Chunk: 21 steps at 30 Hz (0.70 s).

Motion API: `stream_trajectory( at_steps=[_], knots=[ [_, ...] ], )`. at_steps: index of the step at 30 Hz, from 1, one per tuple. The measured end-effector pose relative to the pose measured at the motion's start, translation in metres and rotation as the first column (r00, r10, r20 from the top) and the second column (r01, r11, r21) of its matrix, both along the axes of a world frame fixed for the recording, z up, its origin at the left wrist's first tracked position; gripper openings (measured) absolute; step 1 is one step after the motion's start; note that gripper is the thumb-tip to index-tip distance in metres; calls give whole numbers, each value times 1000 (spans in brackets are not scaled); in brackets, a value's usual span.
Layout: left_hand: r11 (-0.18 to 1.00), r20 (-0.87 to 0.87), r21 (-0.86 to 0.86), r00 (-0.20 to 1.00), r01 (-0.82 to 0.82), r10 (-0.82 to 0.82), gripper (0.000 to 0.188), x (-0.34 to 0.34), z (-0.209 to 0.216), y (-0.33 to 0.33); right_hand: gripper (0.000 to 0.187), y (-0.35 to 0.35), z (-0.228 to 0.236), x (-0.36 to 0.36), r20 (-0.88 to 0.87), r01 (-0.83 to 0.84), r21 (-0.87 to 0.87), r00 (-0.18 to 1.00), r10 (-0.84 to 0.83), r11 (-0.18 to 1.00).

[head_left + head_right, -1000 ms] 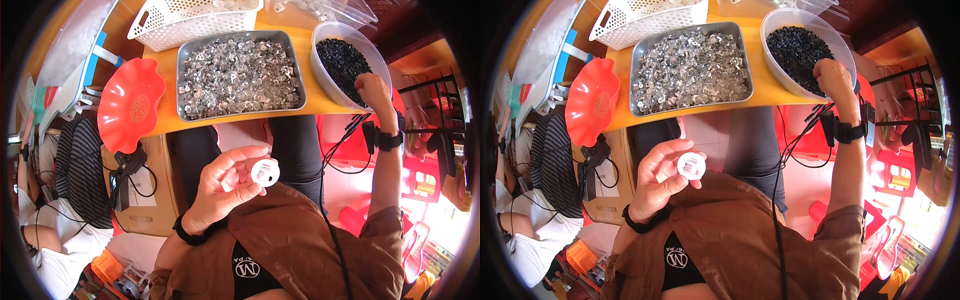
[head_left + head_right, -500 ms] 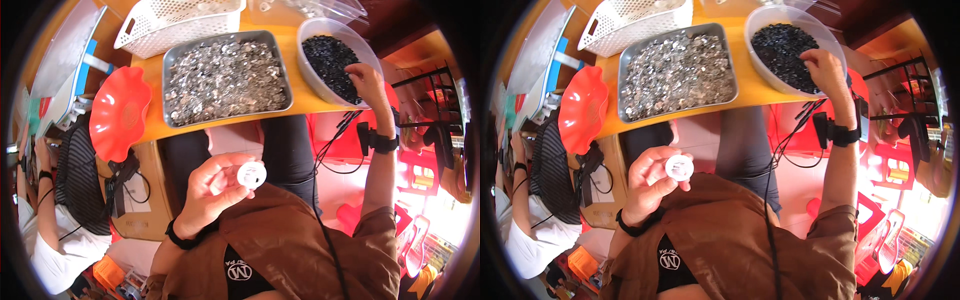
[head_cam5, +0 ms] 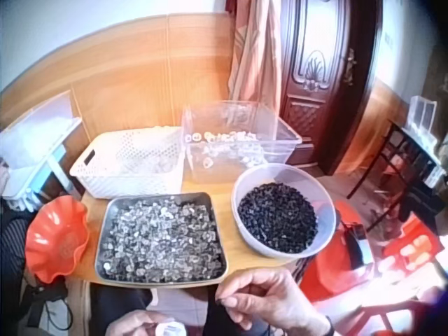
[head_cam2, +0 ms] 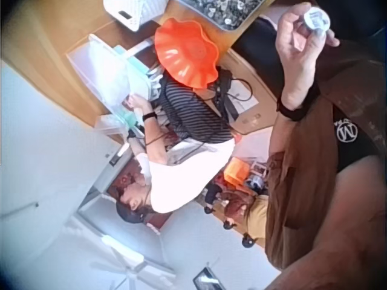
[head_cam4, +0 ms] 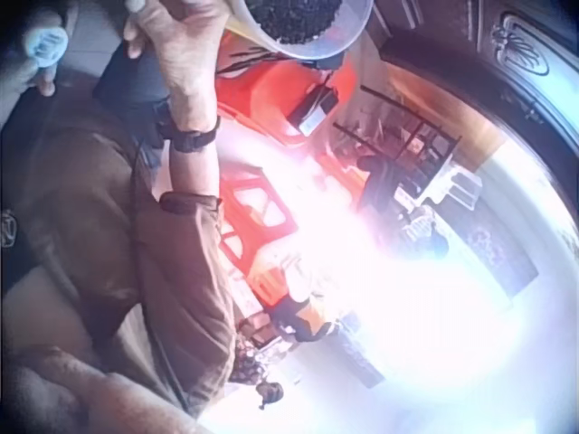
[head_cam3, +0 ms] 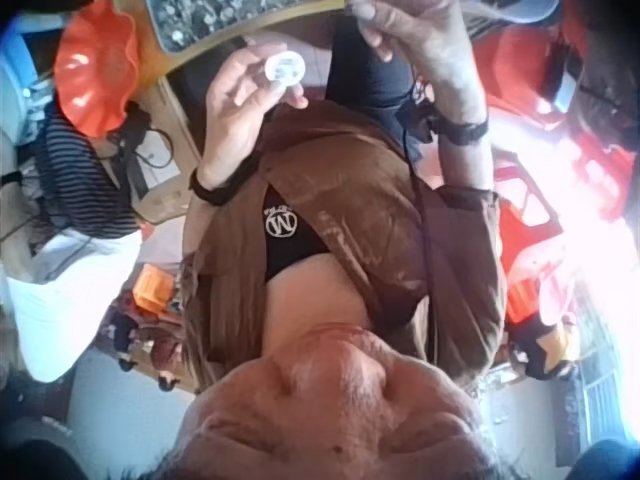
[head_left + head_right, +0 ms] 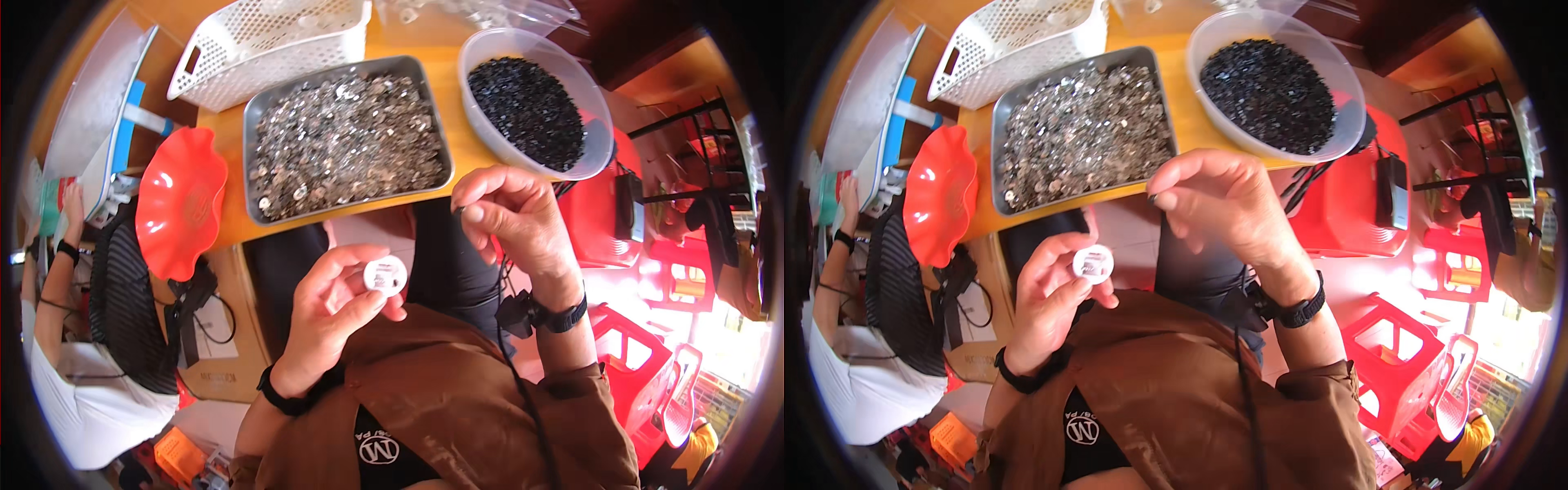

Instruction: The recorder is assembling small plastic and metal components, such as rings and studs, for shoe manufacturing by hand.

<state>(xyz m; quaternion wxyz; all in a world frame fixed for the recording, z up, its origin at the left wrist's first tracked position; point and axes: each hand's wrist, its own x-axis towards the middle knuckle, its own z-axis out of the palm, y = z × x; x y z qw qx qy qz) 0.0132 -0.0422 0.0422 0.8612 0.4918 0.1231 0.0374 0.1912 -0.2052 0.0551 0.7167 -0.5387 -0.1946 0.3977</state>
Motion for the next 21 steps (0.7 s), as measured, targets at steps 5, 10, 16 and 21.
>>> stream_trajectory(
  at_steps=[5,10,16,21],
  knots=[
    [998,-23,63,999,-30,31,32,-3,4,0,10,16,-15,-26,-86,-106,13,991,106,994],
    [999,52,42,998,-34,32,13,-5,-2,3,8,22,-16,-37,-22,-94,10,995,94,996],
    [996,-29,90,999,-15,18,13,-2,1,2,5,26,-17,-44,631,-85,82,776,14,993],
    [998,-29,55,999,-36,38,11,-4,-1,-1,6,31,-21,-46,722,-94,140,691,-37,986]
  ],
)
